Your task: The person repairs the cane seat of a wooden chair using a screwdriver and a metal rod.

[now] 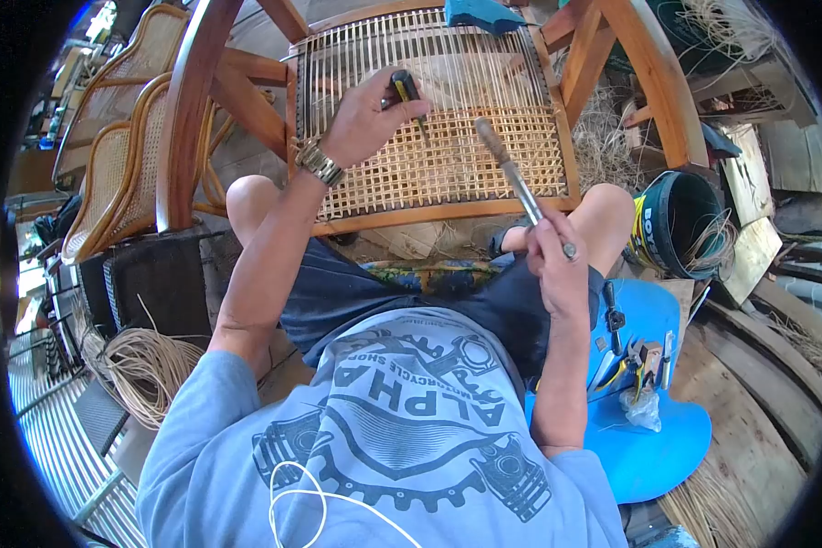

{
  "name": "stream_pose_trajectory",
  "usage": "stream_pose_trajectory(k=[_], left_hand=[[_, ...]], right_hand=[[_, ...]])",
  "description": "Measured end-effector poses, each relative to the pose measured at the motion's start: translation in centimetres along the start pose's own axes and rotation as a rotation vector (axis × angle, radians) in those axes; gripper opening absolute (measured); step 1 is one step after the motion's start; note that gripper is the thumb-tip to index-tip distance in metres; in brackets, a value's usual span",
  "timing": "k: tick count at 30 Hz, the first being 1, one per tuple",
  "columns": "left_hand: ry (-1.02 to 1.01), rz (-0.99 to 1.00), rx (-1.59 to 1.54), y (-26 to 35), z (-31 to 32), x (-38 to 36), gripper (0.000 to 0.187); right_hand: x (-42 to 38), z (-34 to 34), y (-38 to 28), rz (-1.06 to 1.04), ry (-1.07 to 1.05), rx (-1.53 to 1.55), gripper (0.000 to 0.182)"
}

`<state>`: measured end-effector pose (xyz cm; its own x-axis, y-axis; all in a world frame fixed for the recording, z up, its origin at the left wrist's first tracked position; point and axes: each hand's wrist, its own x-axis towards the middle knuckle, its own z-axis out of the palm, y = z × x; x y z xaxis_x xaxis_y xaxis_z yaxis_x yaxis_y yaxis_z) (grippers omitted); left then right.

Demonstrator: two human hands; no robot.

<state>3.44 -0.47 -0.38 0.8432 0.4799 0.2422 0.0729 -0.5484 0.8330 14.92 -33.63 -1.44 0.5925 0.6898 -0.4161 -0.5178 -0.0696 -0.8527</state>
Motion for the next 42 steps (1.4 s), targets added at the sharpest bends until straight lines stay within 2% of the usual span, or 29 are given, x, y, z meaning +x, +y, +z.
stream_pose_trajectory(k=[3, 10, 15, 17, 18, 20, 23, 25, 27, 28, 31, 32, 33, 35, 36, 41, 42], left_hand=[[-0.012, 0.015, 0.056, 0.2, 0.5, 0.0, 0.046], [-0.061, -0.076, 0.112, 0.5, 1.4, -2.0, 0.047], [-0.055, -0.034, 0.14, 1.2, 1.4, -2.3, 0.044], [-0.198, -0.298, 0.209, 3.5, 0.6, -2.2, 0.029], [-0.205, -0.297, 0.208, 3.2, 0.6, -2.7, 0.029], [0.012, -0.16, -0.053, 2.1, 0.2, -3.9, 0.023], [0.024, -0.183, -0.072, 3.0, -0.4, -5.4, 0.018], [-0.04, -0.209, -0.014, 3.1, 0.0, -6.0, 0.018], [-0.021, -0.191, -0.027, 2.8, 0.8, -6.2, 0.019], [-0.03, -0.173, 0.021, 2.9, 0.9, -6.3, 0.019], [0.025, -0.174, -0.058, 3.3, 1.3, -6.3, 0.019], [0.038, -0.167, -0.06, 3.5, 0.9, -6.4, 0.019], [0.029, -0.158, -0.06, 3.3, 0.7, -6.3, 0.019], [0.177, -0.063, -0.099, 2.1, 0.5, -6.1, 0.02], [0.17, -0.101, -0.099, 1.7, 0.5, -6.0, 0.018], [0.148, -0.094, 0.035, 0.5, 1.4, -5.6, 0.017], [0.158, -0.097, 0.001, 0.8, 1.2, -5.6, 0.017]], right_hand=[[0.5, 0.7, -0.4, -0.045, 0.066, 0.059, 0.044], [-0.6, 1.1, -0.1, -0.078, 0.045, 0.053, 0.042], [-2.0, 2.7, 1.2, -0.049, 0.033, -0.128, 0.039], [-2.8, 2.8, 1.4, -0.021, -0.022, -0.201, 0.039], [-3.6, 3.0, 1.2, -0.006, -0.063, -0.212, 0.04], [-5.3, 2.6, 1.2, -0.021, -0.157, -0.195, 0.043], [-7.7, 2.5, 0.6, 0.087, -0.196, -0.31, 0.045], [-7.9, 3.8, 1.2, 0.056, -0.196, -0.359, 0.043], [-7.5, 4.9, 1.7, 0.041, -0.342, -0.543, 0.042], [-7.2, 5.5, 1.5, -0.041, -0.39, -0.6, 0.04], [-6.2, 6.2, 2.7, -0.102, -0.324, -0.585, 0.042], [-5.9, 6.8, 3.3, -0.23, -0.205, -0.586, 0.042], [-5.8, 6.8, 3.2, -0.236, -0.193, -0.581, 0.042], [-5.9, 6.6, 2.7, -0.277, -0.272, -0.592, 0.041], [-6.1, 6.8, 2.3, -0.181, -0.307, -0.598, 0.04], [-5.1, 7.5, 2.1, -0.243, -0.39, -0.593, 0.039], [-4.8, 7.6, 2.5, -0.216, -0.259, -0.566, 0.038]])
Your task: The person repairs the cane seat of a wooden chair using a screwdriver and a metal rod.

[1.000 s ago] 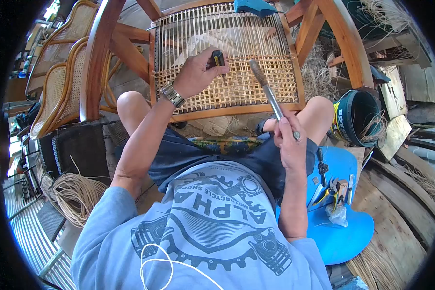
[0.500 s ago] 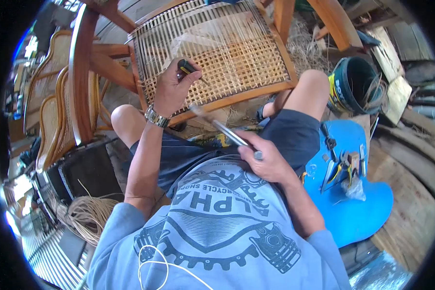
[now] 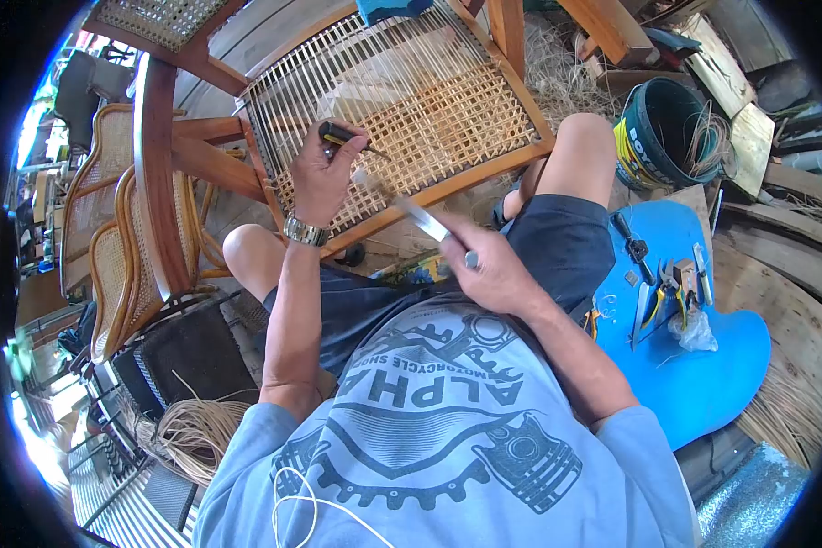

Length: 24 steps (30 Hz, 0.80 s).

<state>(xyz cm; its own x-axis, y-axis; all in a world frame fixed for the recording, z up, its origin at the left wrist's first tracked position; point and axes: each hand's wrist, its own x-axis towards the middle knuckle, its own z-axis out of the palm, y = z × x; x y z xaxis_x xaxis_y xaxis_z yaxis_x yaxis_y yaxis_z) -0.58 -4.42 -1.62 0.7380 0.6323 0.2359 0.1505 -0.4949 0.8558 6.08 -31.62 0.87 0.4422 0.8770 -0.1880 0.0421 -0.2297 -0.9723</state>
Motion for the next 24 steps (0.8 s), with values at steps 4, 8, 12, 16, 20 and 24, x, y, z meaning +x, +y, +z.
stream_pose_trajectory(k=[4, 8, 12, 16, 20, 24], left_hand=[[0.058, 0.014, -0.094, 0.5, -0.2, 0.8, 0.019], [0.019, -0.009, 0.011, 0.1, -0.1, 1.1, 0.018], [0.034, 0.005, -0.064, 0.5, -0.2, 1.4, 0.019], [0.044, 0.015, -0.009, 0.2, -0.6, 2.1, 0.022], [0.022, 0.036, 0.063, 0.5, -0.2, 2.3, 0.022], [0.049, 0.033, -0.029, 0.2, -0.4, 3.0, 0.023]], right_hand=[[0.0, -0.3, -0.2, 0.002, 0.014, 0.006, 0.037], [0.6, -0.3, -0.7, -0.046, -0.081, 0.011, 0.038], [1.2, 0.1, 1.0, -0.058, 0.064, 0.003, 0.038], [1.0, -0.4, -0.7, 0.018, -0.058, 0.025, 0.037], [2.4, 0.1, 0.2, -0.048, 0.067, -0.009, 0.037], [1.9, 0.0, 0.3, 0.014, 0.037, -0.016, 0.038]])
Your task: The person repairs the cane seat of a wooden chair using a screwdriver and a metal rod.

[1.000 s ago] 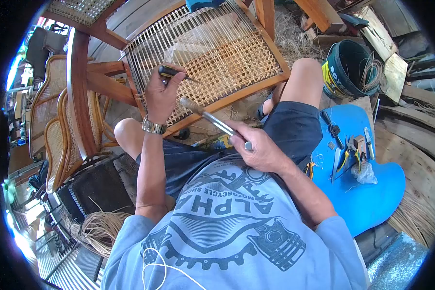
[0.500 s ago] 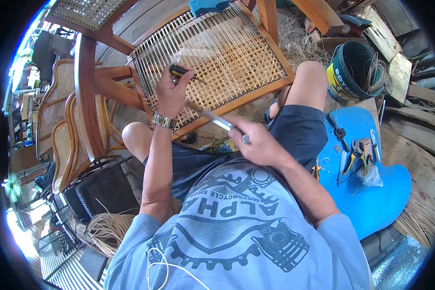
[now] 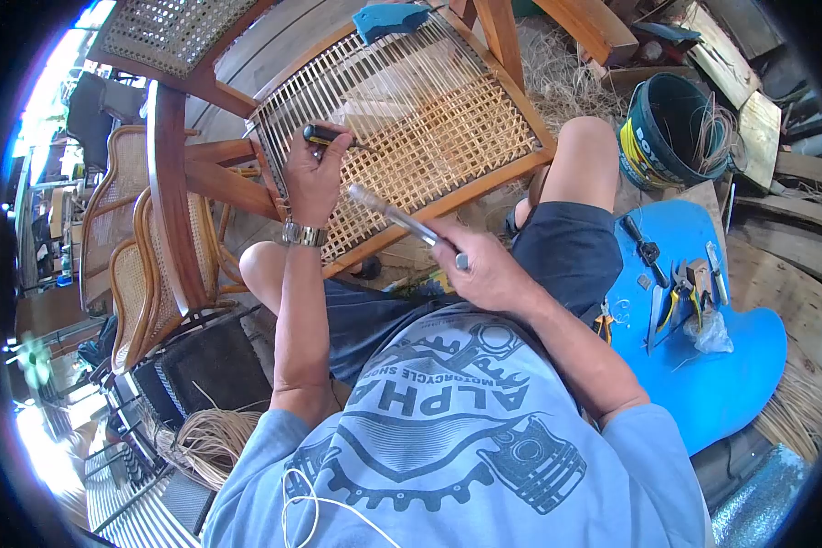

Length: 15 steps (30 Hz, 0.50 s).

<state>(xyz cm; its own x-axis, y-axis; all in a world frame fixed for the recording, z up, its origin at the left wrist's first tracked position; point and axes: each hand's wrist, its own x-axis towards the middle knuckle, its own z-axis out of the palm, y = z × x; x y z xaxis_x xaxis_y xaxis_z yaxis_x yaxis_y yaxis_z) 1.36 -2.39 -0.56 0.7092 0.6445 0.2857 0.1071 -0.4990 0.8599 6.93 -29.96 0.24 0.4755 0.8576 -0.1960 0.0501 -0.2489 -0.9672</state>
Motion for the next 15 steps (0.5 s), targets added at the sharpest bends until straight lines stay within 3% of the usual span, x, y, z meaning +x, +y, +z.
stream_pose_trajectory(k=[2, 7, 9, 15], left_hand=[[0.001, 0.014, 0.073, 0.2, 0.0, 0.2, 0.023], [-0.047, -0.034, 0.118, -0.1, 0.3, 0.4, 0.021], [0.017, 0.041, -0.051, -0.3, 0.0, 0.7, 0.022], [0.008, -0.004, 0.144, -1.7, 0.1, 1.9, 0.024]], right_hand=[[0.0, 0.7, 0.5, -0.151, -0.045, 0.052, 0.037], [1.8, 0.6, 0.8, -0.044, 0.07, 0.005, 0.033], [2.0, 0.5, 0.7, -0.082, 0.087, -0.015, 0.034], [2.6, 0.5, 0.3, -0.21, 0.005, -0.001, 0.034]])
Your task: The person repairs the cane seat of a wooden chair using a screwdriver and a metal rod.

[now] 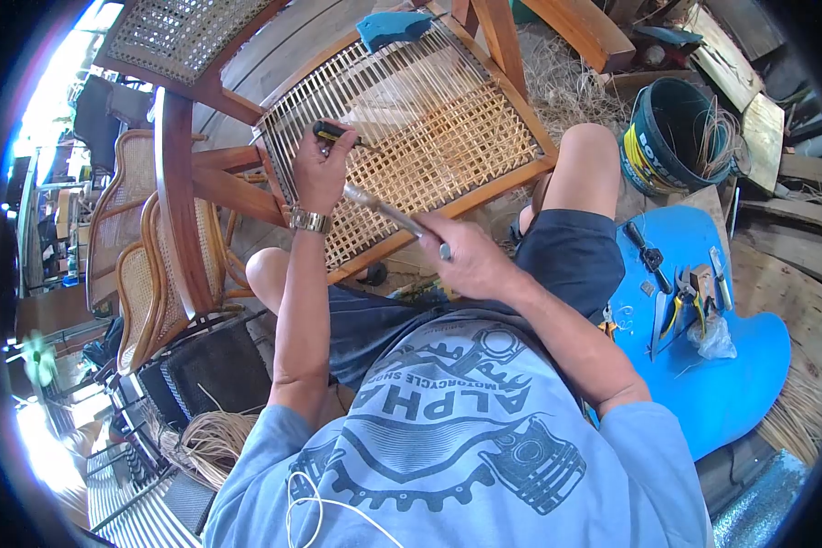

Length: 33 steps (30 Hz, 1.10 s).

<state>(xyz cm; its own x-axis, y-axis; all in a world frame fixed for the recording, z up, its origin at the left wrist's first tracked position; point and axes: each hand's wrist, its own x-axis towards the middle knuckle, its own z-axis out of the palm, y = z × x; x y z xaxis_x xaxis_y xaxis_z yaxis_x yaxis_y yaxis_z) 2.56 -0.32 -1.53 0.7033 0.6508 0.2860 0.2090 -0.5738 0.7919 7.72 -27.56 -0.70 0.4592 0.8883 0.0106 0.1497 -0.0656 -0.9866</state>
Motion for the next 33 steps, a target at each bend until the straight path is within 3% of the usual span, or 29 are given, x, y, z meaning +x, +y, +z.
stream_pose_trajectory(k=[4, 5, 12, 14, 18, 21, 26, 29, 30, 32, 33], left_hand=[[-0.004, -0.021, -0.076, 0.7, -0.5, 0.1, 0.024], [0.048, 0.05, -0.143, 0.9, -0.6, 0.2, 0.024], [0.015, 0.027, -0.023, 0.5, 0.3, 0.6, 0.025], [0.005, 0.013, 0.011, 1.2, 0.3, 0.5, 0.025], [0.033, 0.009, -0.083, 1.3, -0.5, 1.2, 0.022], [0.046, 0.054, -0.114, 2.1, -0.5, 2.5, 0.021], [-0.073, -0.001, 0.064, 1.3, 0.7, 3.3, 0.021], [-0.098, 0.017, -0.028, 0.8, 0.6, 3.6, 0.022], [-0.095, 0.016, -0.025, 0.8, 0.4, 3.7, 0.022], [-0.057, 0.023, -0.225, 0.7, 0.1, 3.6, 0.023], [-0.092, 0.015, -0.179, 0.6, 0.0, 3.6, 0.024]], right_hand=[[0.9, -1.1, 0.9, 0.159, 0.094, -0.06, 0.033], [0.7, -1.1, 0.8, 0.099, 0.092, -0.053, 0.034], [1.3, -0.4, 0.4, 0.077, -0.026, 0.015, 0.036], [1.5, -0.1, 1.3, 0.161, 0.152, -0.068, 0.037], [0.3, -1.6, 2.2, 0.08, 0.183, -0.042, 0.036], [0.6, -3.2, 1.0, 0.265, 0.324, 0.032, 0.036], [4.1, -4.8, 1.3, 0.149, 0.369, 0.003, 0.036], [5.1, -5.9, 1.1, 0.202, 0.08, 0.137, 0.035], [4.9, -6.0, 0.9, 0.2, 0.077, 0.139, 0.035], [4.0, -5.9, 0.8, 0.217, 0.242, 0.295, 0.034], [3.8, -6.0, 0.3, 0.248, 0.272, 0.316, 0.035]])
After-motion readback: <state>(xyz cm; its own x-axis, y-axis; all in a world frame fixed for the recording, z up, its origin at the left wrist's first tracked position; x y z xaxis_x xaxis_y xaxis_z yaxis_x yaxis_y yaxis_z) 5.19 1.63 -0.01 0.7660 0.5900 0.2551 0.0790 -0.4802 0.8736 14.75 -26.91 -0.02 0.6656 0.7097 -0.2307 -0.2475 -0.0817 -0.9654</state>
